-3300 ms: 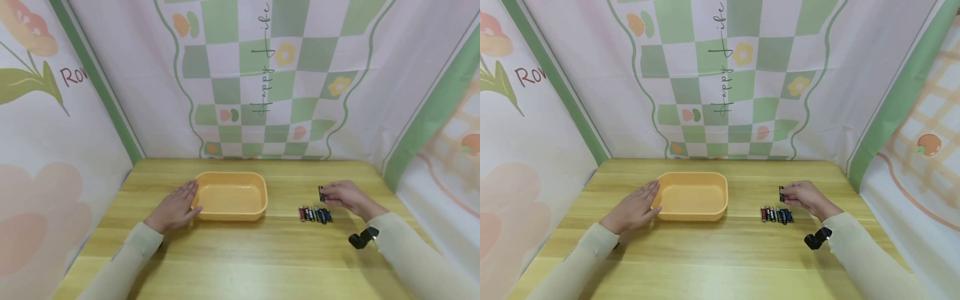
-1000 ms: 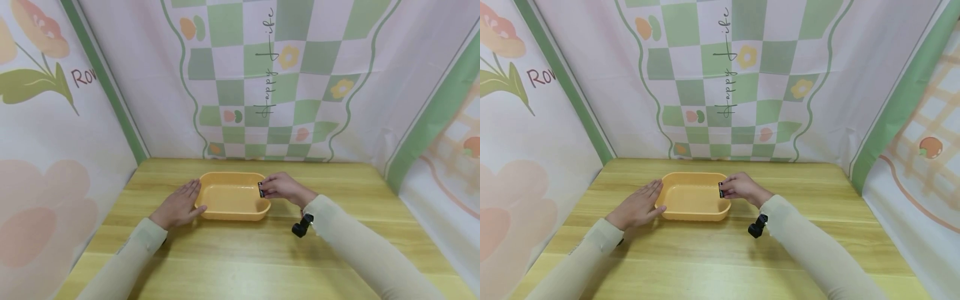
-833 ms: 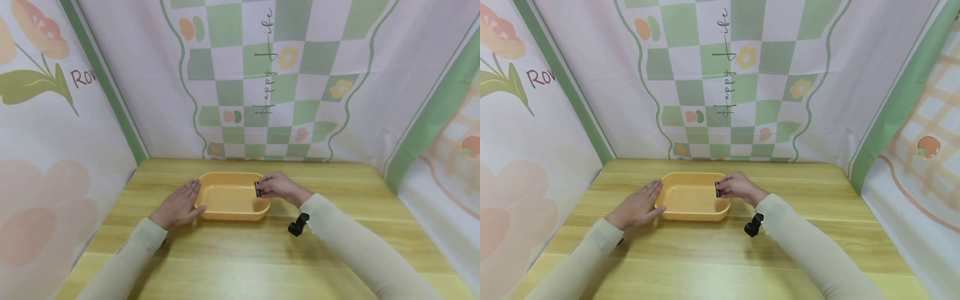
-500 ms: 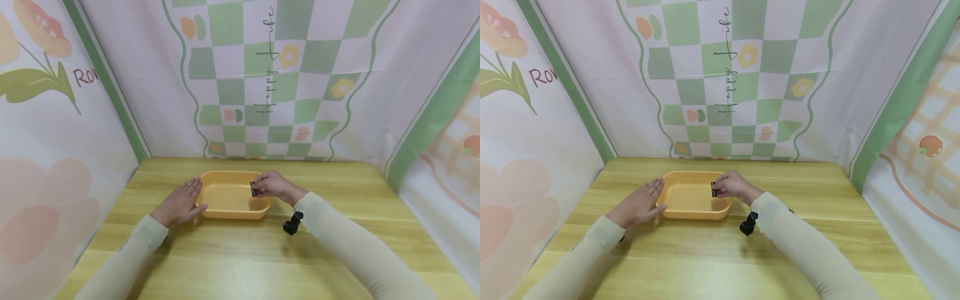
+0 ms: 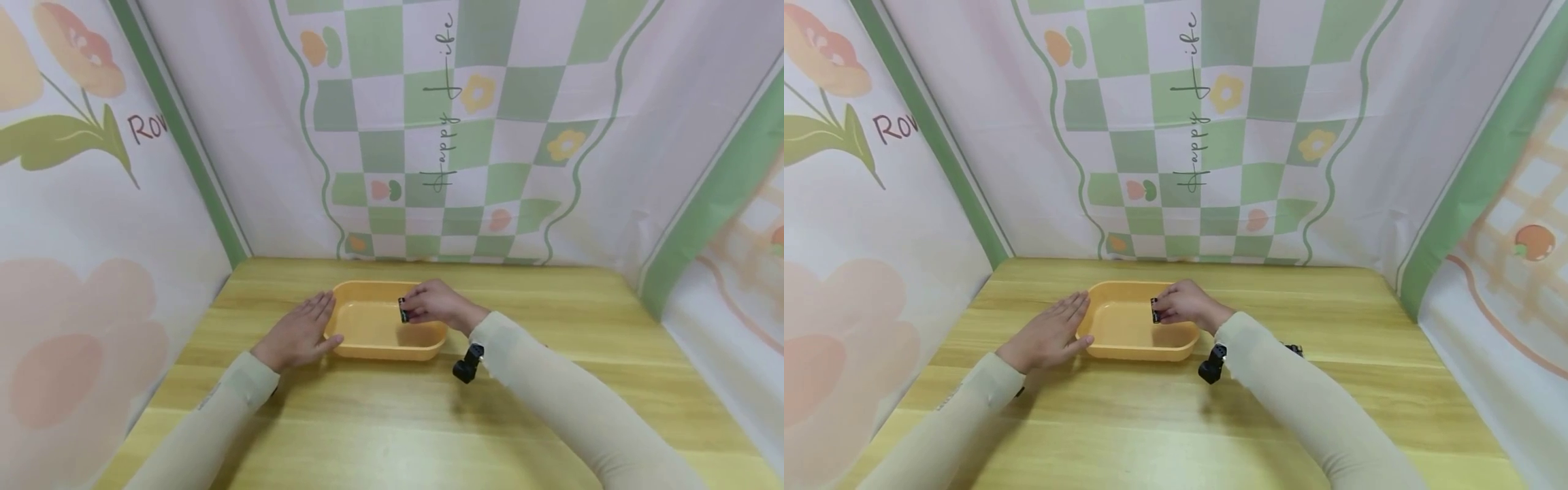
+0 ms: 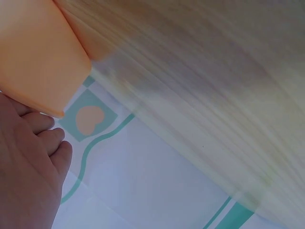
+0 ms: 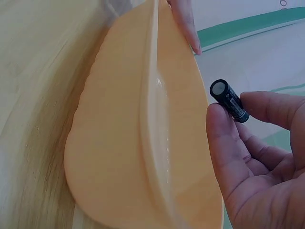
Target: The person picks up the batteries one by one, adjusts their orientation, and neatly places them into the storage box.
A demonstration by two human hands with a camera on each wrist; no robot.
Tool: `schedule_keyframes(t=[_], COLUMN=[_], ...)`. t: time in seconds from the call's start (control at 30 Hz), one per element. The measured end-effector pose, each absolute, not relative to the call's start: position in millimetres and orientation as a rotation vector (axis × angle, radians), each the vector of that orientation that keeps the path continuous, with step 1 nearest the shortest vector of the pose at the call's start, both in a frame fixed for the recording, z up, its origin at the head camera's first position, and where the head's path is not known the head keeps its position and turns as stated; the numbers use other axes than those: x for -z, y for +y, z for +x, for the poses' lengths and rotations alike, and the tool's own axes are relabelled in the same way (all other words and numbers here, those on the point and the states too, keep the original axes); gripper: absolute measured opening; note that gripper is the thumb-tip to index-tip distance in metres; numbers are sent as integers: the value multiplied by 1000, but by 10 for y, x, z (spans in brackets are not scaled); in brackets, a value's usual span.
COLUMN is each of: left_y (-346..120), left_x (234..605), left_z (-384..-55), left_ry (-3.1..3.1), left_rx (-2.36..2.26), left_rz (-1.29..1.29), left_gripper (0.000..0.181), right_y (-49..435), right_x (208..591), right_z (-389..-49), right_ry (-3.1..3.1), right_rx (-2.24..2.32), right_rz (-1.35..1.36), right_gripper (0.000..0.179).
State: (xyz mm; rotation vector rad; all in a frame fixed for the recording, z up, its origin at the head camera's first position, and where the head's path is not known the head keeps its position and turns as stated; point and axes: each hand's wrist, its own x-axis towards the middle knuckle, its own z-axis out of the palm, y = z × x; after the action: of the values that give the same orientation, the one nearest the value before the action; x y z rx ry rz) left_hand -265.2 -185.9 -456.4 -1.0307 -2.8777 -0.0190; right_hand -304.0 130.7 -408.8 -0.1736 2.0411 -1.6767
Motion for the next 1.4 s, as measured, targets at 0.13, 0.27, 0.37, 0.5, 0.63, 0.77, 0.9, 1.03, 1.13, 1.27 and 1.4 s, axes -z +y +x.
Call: schedule_keyframes(t=[0.13,0.27,0.37,0.5,0.63,0.77,0.9,1.03,1.13,1.27,1.4], left_y=[-1862,-1870,-1868,-1863,-1867,-1871,-1874,-1877,-1875,-1872,-1876], left_x=[4585,4589,4593,4600,4612,4628,4630,4619,4604,4599,4611], left_z=[-2667,-2673,-2675,-2681,-2681,-2687,-2691,-2694,-2697,-2699,-2687], left_ry=[-2886,-2905,-2906,-2910,-2905,-2900,-2905,-2905,-2904,-2896,-2894], left_rx=[1,-7,-5,-16,-4,11,13,14,11,2,24], left_rz=[-1023,-1019,-1019,-1014,-1014,-1013,-1005,-1003,-1002,-1001,-1006], left_gripper=[84,85,85,85,86,86,86,86,85,86,86], right_y=[1221,1107,1027,946,876,818,753,676,616,520,405], right_x=[4076,4082,4108,4137,4140,4156,4149,4131,4136,4161,4195], right_z=[-3054,-3080,-3122,-3165,-3186,-3224,-3255,-3291,-3327,-3368,-3387], right_ry=[2026,2014,2001,1984,1983,1980,1985,1996,1998,1959,1919], right_rx=[1688,1692,1699,1701,1692,1687,1678,1690,1702,1742,1778], right_rz=[-172,-178,-168,-163,-153,-143,-163,-174,-165,-128,-97], right_gripper=[23,23,24,27,26,23,22,19,16,15,16])
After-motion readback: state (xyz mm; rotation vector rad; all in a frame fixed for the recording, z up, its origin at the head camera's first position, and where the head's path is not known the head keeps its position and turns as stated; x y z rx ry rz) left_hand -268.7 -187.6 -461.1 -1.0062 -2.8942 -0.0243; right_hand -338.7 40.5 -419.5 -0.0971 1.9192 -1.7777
